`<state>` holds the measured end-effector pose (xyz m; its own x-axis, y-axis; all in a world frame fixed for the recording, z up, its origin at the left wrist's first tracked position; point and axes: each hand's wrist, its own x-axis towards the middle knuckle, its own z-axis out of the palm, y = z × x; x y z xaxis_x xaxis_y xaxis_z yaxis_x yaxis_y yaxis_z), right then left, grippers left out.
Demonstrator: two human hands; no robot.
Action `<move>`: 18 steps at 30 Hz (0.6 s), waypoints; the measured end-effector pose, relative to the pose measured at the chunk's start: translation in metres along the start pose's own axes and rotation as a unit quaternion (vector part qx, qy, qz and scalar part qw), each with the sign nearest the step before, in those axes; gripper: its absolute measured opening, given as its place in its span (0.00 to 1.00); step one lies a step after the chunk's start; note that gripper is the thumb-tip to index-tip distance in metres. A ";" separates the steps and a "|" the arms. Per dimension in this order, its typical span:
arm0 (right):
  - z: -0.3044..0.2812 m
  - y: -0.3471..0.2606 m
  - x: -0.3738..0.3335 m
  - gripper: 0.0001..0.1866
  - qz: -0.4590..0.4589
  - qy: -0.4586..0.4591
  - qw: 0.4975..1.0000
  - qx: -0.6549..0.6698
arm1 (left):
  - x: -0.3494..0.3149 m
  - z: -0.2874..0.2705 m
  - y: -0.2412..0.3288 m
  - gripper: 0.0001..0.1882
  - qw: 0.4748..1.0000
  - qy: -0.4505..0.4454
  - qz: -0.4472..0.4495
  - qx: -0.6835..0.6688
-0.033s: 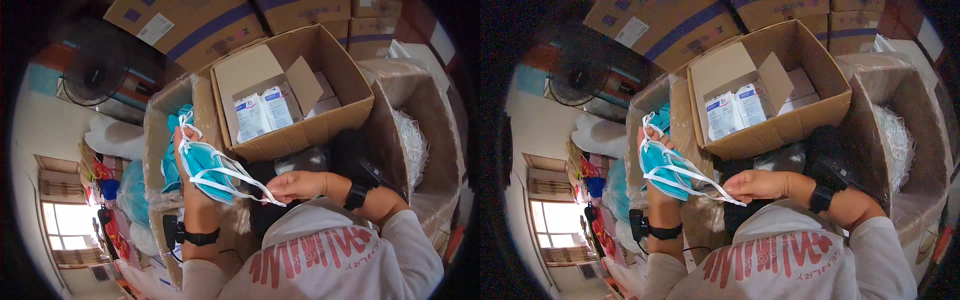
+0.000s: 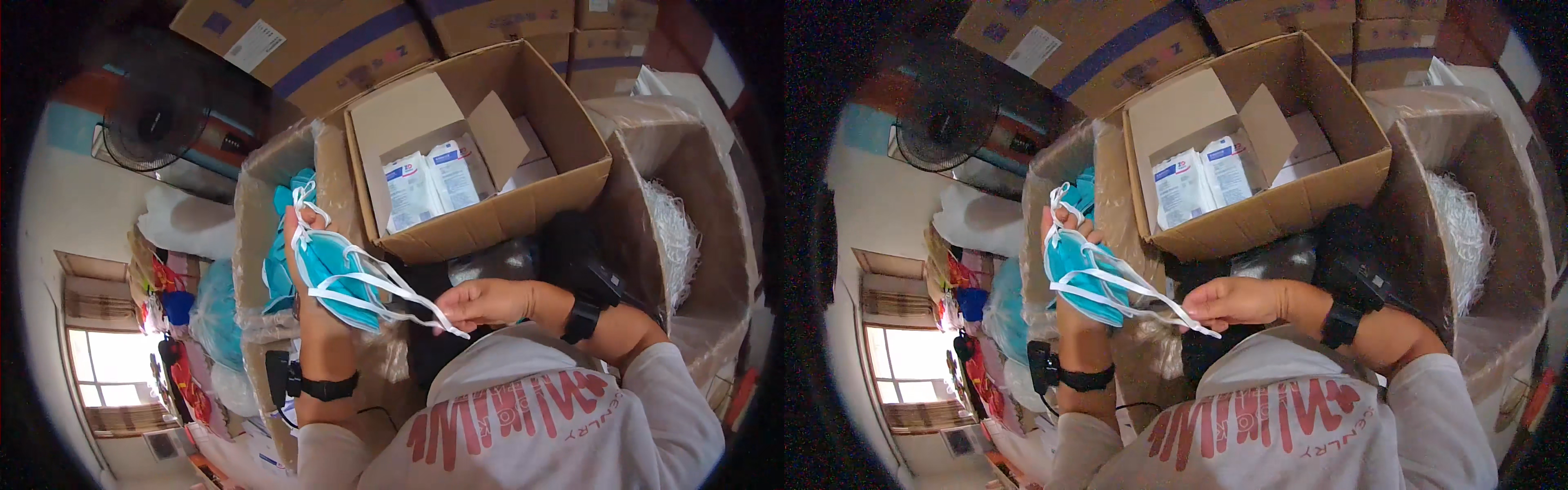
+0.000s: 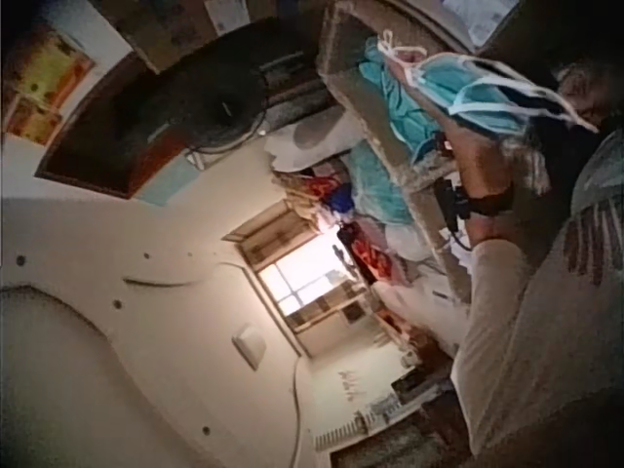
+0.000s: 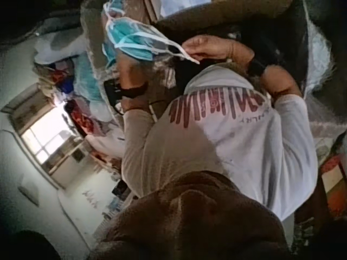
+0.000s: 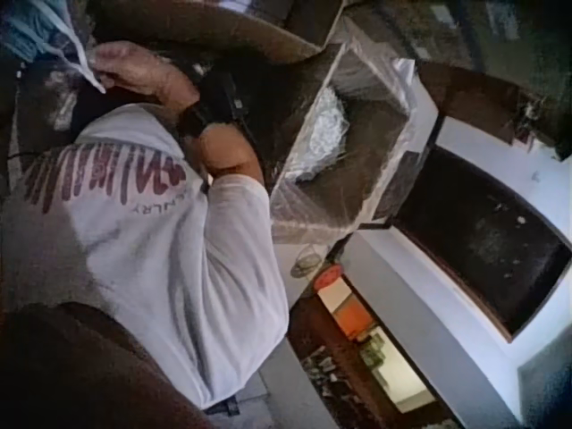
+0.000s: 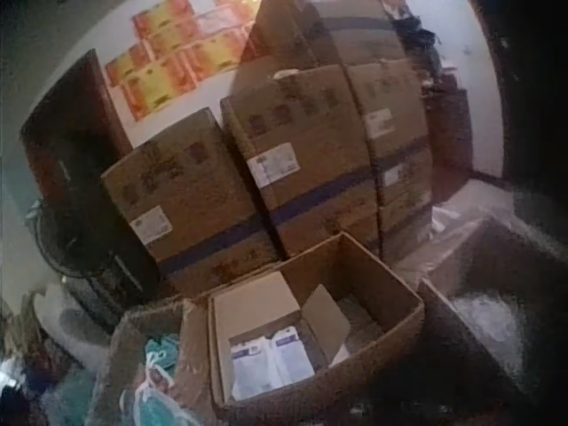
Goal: Removing individual face masks from plastic wrappers and placing them in a cardboard box.
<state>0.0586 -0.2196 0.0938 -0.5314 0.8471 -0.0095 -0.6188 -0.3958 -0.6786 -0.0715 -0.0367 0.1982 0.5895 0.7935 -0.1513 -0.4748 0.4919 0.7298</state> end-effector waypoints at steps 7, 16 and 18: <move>-0.003 0.004 0.004 0.13 0.022 0.032 0.994 0.101 | 0.008 -0.031 0.012 0.14 0.999 0.028 0.004 0.020; -0.004 0.001 0.002 0.16 0.067 0.072 0.994 0.052 | -0.006 -0.036 0.013 0.13 0.991 0.110 0.049 0.051; -0.005 -0.006 0.000 0.16 0.079 0.063 0.995 -0.012 | -0.006 -0.041 0.015 0.14 0.968 0.184 0.105 0.133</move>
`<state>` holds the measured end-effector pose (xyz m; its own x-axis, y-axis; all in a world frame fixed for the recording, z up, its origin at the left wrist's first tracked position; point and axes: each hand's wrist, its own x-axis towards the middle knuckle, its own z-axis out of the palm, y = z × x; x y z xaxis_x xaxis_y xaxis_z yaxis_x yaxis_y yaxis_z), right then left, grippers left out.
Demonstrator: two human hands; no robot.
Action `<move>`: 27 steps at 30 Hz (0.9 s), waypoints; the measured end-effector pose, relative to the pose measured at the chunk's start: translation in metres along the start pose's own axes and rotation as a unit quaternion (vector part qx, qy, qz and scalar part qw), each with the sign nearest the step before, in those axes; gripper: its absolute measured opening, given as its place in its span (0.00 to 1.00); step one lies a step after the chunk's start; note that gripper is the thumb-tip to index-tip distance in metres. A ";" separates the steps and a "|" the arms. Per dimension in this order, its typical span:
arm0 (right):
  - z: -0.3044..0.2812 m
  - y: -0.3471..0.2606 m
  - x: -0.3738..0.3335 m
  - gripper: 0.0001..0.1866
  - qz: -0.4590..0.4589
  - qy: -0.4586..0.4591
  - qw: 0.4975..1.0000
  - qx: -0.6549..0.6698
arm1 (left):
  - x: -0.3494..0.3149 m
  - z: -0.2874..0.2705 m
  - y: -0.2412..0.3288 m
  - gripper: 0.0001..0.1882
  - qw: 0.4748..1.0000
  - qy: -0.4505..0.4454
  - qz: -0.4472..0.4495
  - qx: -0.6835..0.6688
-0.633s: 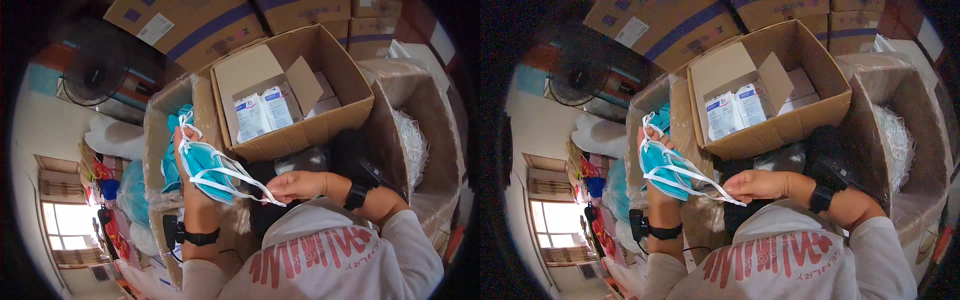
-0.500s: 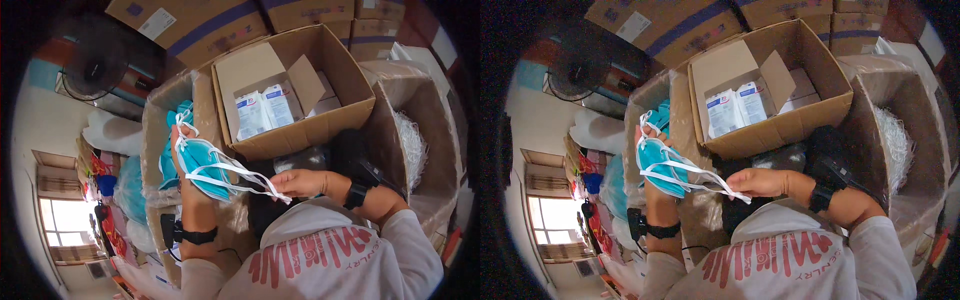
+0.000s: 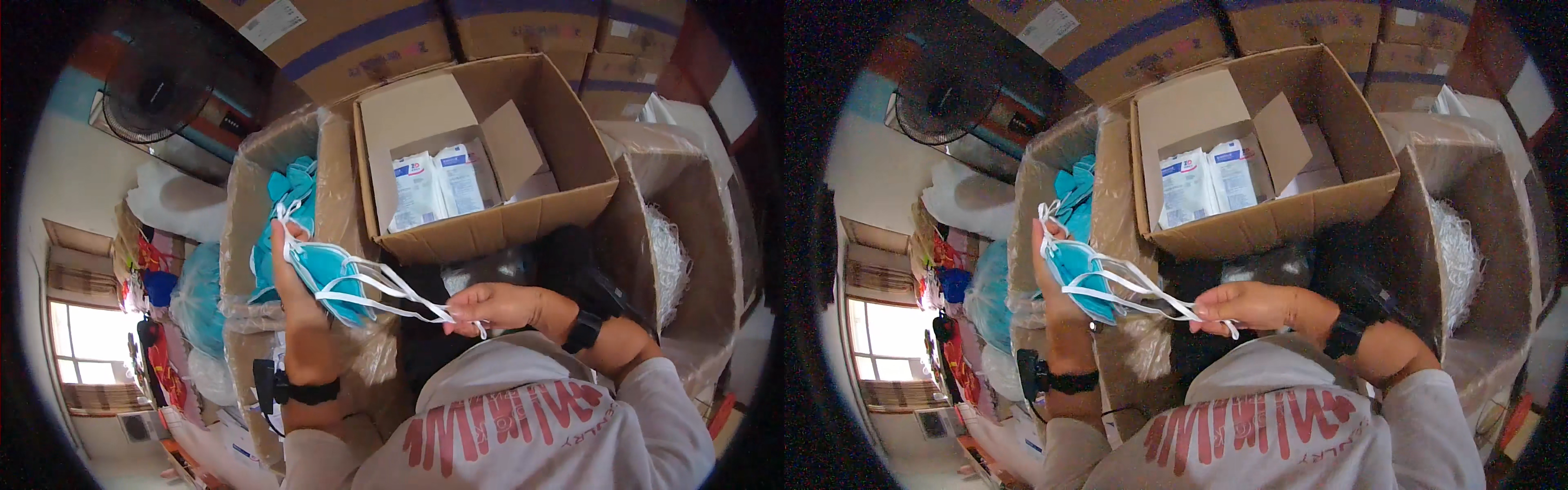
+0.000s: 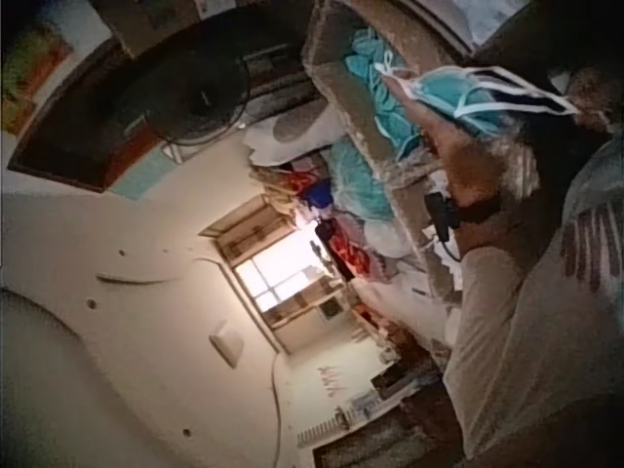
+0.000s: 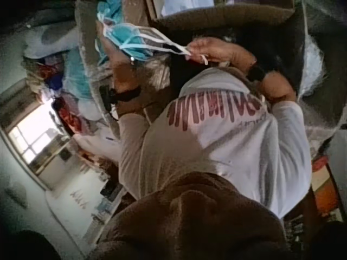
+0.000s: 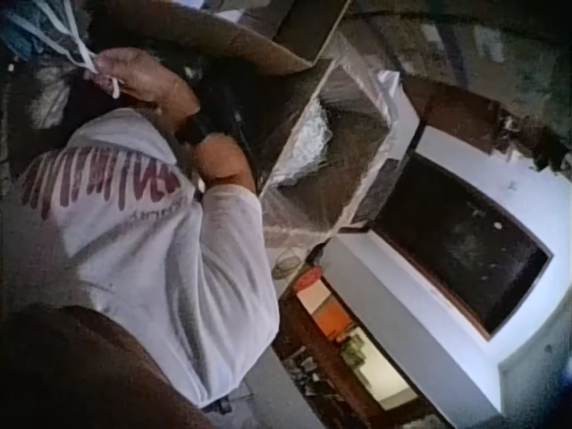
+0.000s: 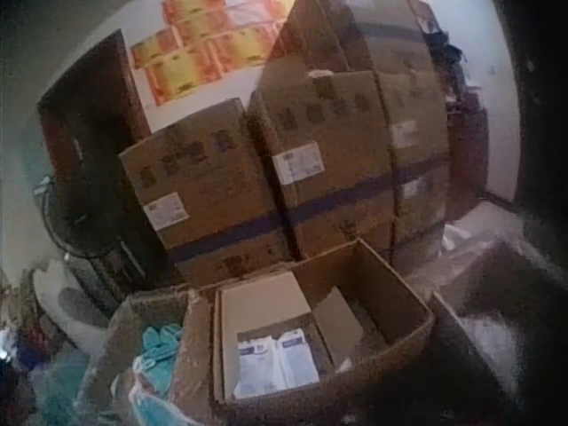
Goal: Removing individual face masks from plastic wrappers and placing them in a cardboard box.
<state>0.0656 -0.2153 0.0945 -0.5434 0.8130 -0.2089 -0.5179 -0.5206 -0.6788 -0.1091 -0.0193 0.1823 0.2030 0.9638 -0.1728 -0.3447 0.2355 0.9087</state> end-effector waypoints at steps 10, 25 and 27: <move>-0.007 -0.029 -0.020 0.17 -0.025 0.071 0.934 -0.349 | 0.008 -0.050 -0.002 0.13 0.722 -0.034 0.213 0.657; 0.010 -0.010 -0.016 0.10 -0.097 0.120 0.757 -0.635 | -0.113 -0.042 -0.111 0.17 0.866 -0.392 -0.281 0.130; 0.011 0.003 -0.013 0.10 -0.117 0.154 0.770 -0.608 | -0.115 -0.038 -0.099 0.21 0.896 -0.341 -0.230 0.165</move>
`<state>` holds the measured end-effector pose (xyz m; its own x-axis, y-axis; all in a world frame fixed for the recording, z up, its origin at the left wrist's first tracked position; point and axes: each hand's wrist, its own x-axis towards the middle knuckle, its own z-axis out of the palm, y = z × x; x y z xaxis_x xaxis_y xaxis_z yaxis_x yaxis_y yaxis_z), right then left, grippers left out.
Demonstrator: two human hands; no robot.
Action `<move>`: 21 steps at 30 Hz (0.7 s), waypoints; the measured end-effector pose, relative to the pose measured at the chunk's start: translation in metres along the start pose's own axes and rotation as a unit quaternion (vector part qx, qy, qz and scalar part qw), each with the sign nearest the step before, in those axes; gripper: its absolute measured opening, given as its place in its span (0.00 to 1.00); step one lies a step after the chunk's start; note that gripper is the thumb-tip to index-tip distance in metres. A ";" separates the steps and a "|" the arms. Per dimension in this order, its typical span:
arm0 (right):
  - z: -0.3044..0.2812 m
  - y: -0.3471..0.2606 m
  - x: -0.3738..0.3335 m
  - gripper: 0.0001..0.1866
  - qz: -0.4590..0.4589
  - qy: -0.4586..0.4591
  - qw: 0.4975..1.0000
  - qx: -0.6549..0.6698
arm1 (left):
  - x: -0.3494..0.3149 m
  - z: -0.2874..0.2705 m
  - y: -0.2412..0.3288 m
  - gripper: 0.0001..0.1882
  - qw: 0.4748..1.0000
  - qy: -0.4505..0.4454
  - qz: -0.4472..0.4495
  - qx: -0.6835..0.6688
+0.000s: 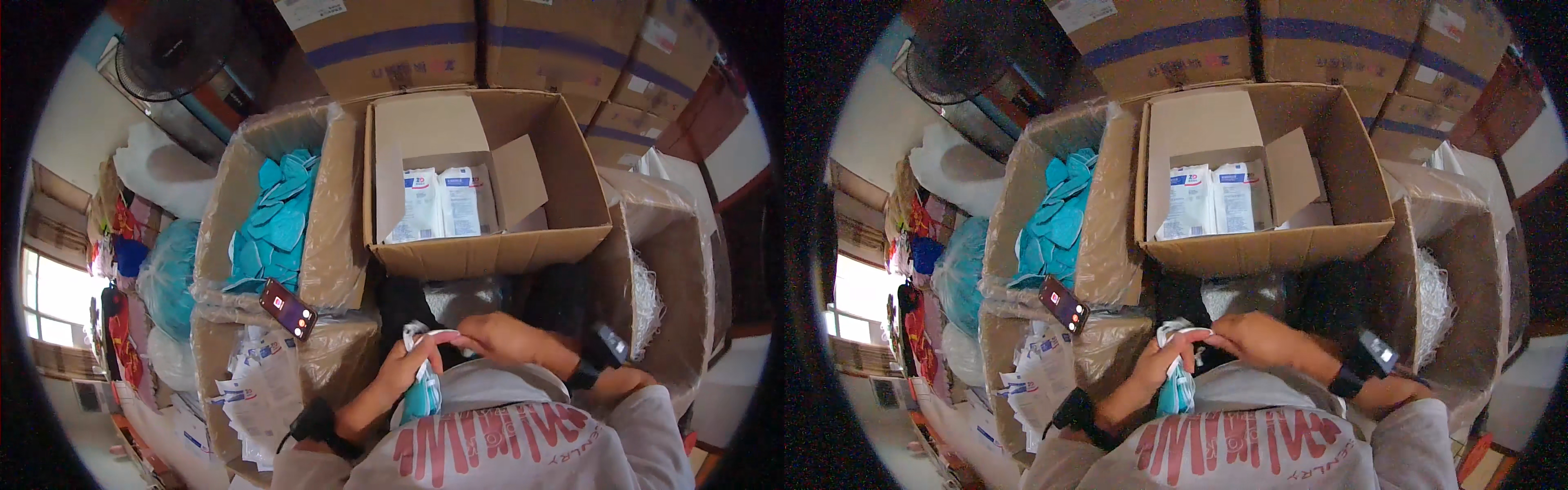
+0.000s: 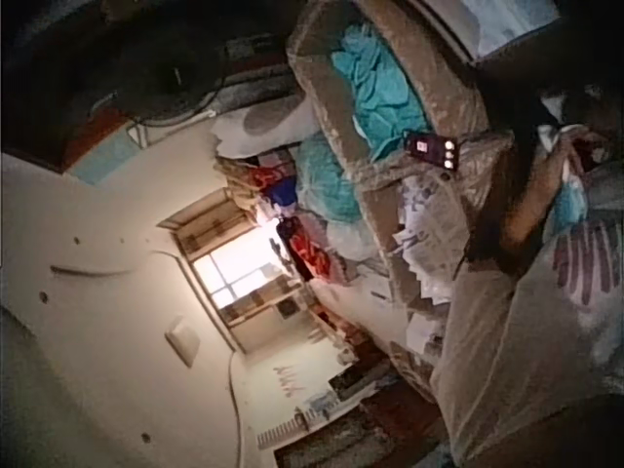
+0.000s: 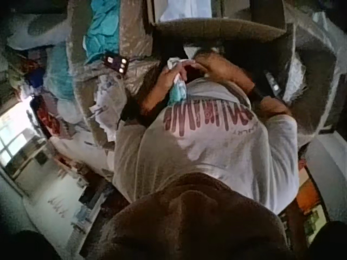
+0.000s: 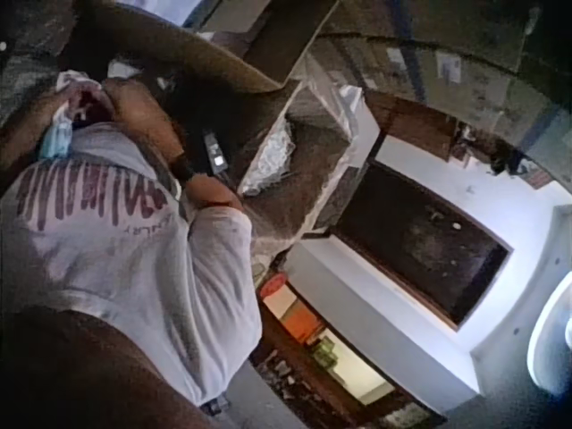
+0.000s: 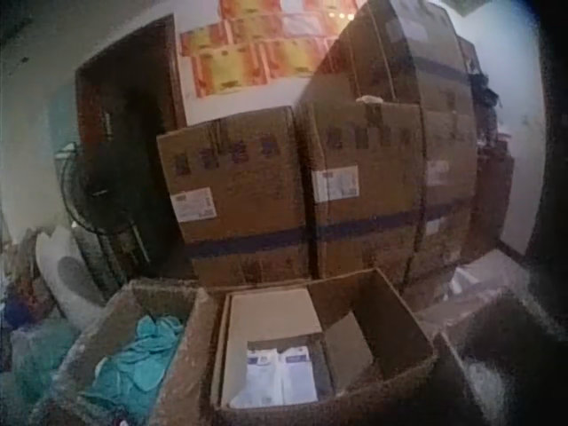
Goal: Removing individual face masks from plastic wrappers and placing them in a cardboard box.
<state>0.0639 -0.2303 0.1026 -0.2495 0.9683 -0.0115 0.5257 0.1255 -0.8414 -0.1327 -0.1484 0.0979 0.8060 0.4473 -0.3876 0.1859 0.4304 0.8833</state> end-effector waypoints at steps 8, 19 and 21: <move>0.022 -0.005 0.007 0.13 0.072 -0.021 0.995 -0.067 | 0.010 0.003 0.002 0.19 0.832 0.111 0.144 0.524; -0.025 -0.033 -0.025 0.16 0.074 -0.312 0.947 0.028 | 0.001 0.028 0.030 0.20 0.806 -0.244 0.000 0.539; -0.026 -0.029 -0.038 0.13 0.021 -0.285 0.957 0.050 | 0.003 0.034 0.007 0.19 0.816 -0.262 0.008 0.515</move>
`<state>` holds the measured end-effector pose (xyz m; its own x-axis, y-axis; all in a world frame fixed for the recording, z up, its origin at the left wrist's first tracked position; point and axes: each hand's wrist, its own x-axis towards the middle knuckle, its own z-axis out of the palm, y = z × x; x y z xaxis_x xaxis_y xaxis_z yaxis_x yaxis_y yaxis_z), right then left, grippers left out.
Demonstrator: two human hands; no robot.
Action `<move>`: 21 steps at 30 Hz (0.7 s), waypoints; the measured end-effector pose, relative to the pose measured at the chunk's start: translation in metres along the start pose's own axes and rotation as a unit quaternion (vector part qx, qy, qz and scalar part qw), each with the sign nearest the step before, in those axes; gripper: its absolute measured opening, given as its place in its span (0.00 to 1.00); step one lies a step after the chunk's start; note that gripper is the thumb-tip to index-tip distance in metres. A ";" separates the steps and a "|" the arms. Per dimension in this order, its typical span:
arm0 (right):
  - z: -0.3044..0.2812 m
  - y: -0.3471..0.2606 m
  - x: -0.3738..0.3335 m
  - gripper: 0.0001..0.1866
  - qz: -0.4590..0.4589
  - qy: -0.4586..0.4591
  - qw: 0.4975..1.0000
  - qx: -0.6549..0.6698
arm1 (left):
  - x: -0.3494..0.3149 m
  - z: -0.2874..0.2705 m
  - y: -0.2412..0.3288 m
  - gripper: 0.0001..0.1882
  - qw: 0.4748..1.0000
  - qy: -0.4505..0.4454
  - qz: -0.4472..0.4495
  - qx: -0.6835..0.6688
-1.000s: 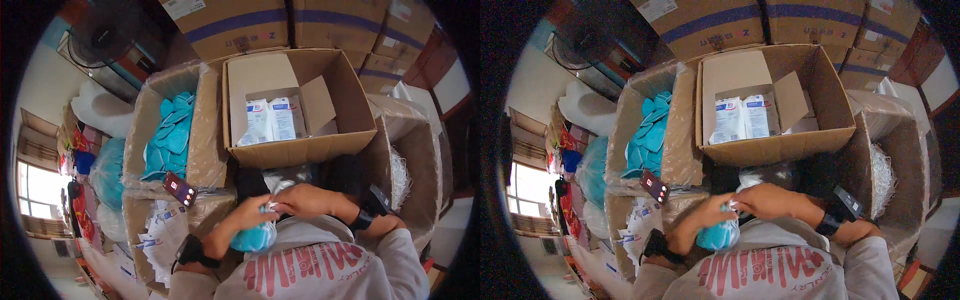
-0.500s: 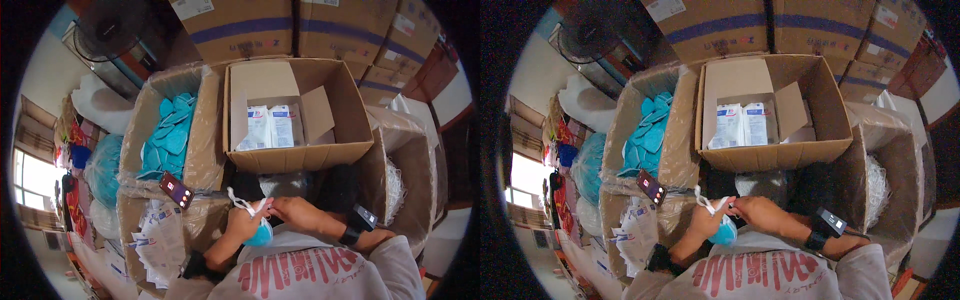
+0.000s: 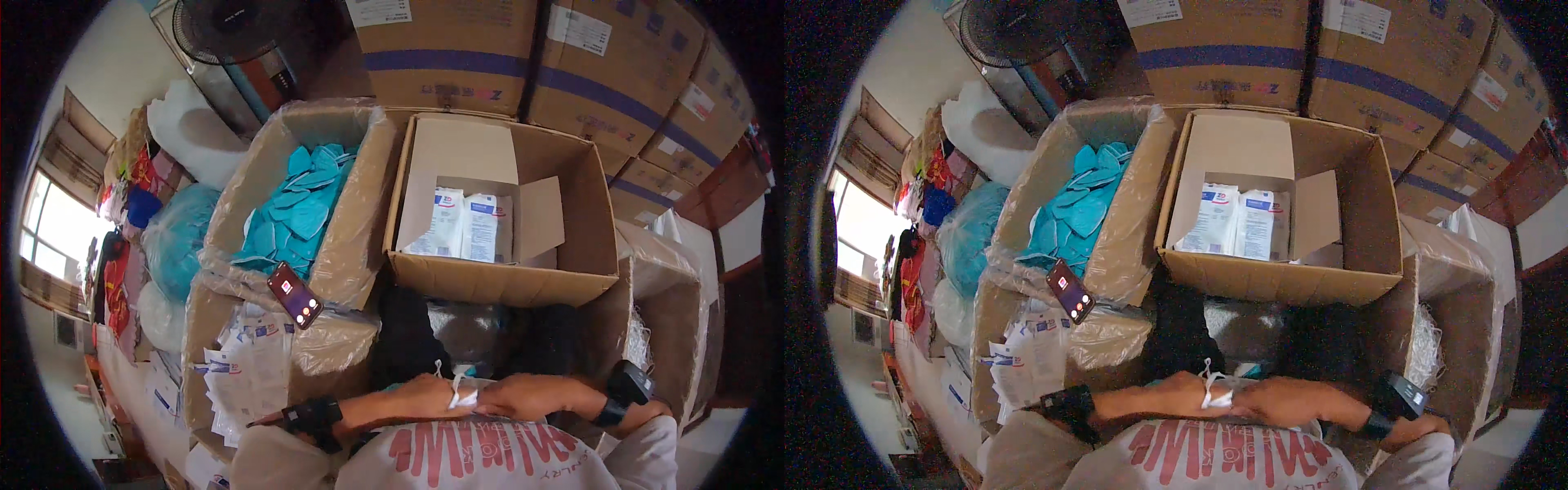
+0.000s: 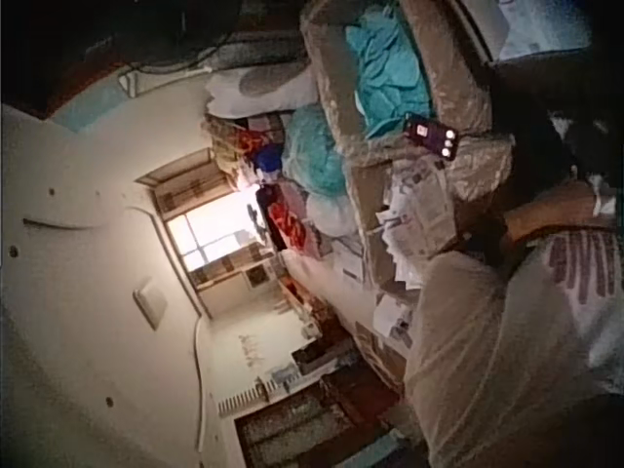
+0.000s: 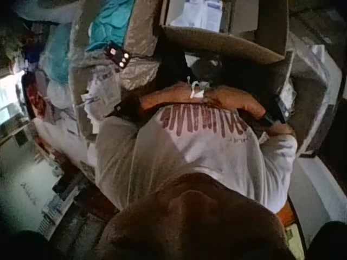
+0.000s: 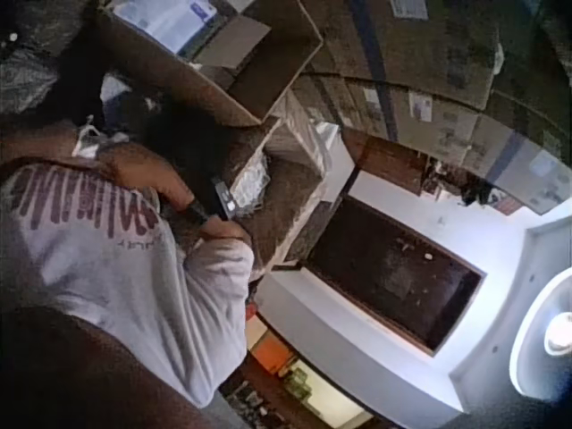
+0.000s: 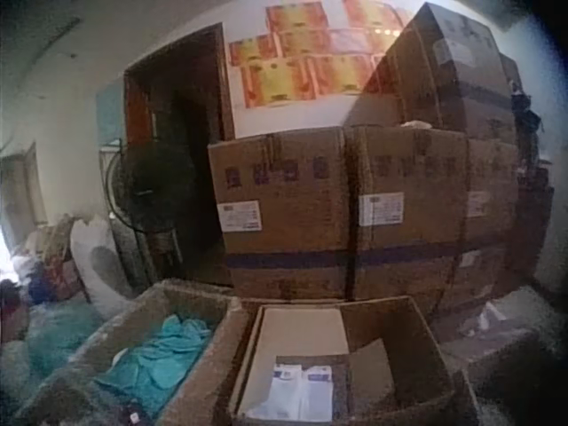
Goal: Removing individual face masks from plastic wrappers and placing them in a cardboard box.
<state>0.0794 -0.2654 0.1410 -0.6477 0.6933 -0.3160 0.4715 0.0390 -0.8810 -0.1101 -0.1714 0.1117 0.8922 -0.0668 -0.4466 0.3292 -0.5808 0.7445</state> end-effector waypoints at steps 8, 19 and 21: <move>-0.016 -0.011 -0.066 0.09 0.099 -0.115 0.983 0.104 | 0.018 0.053 -0.027 0.20 0.998 -0.059 -0.006 -0.030; -0.027 0.045 -0.096 0.13 0.242 0.216 0.825 0.463 | 0.002 0.017 -0.035 0.21 0.966 0.128 -0.009 -0.226; -0.004 0.084 -0.061 0.11 0.184 0.280 0.747 0.574 | -0.002 -0.011 -0.031 0.17 0.955 0.160 -0.063 -0.242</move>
<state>0.1606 -0.3017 0.0879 -0.0969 0.7093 -0.6983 -0.4765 -0.6490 -0.5931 -0.1192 -0.1448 0.0952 0.8597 0.2742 -0.4310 0.4750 -0.1190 0.8719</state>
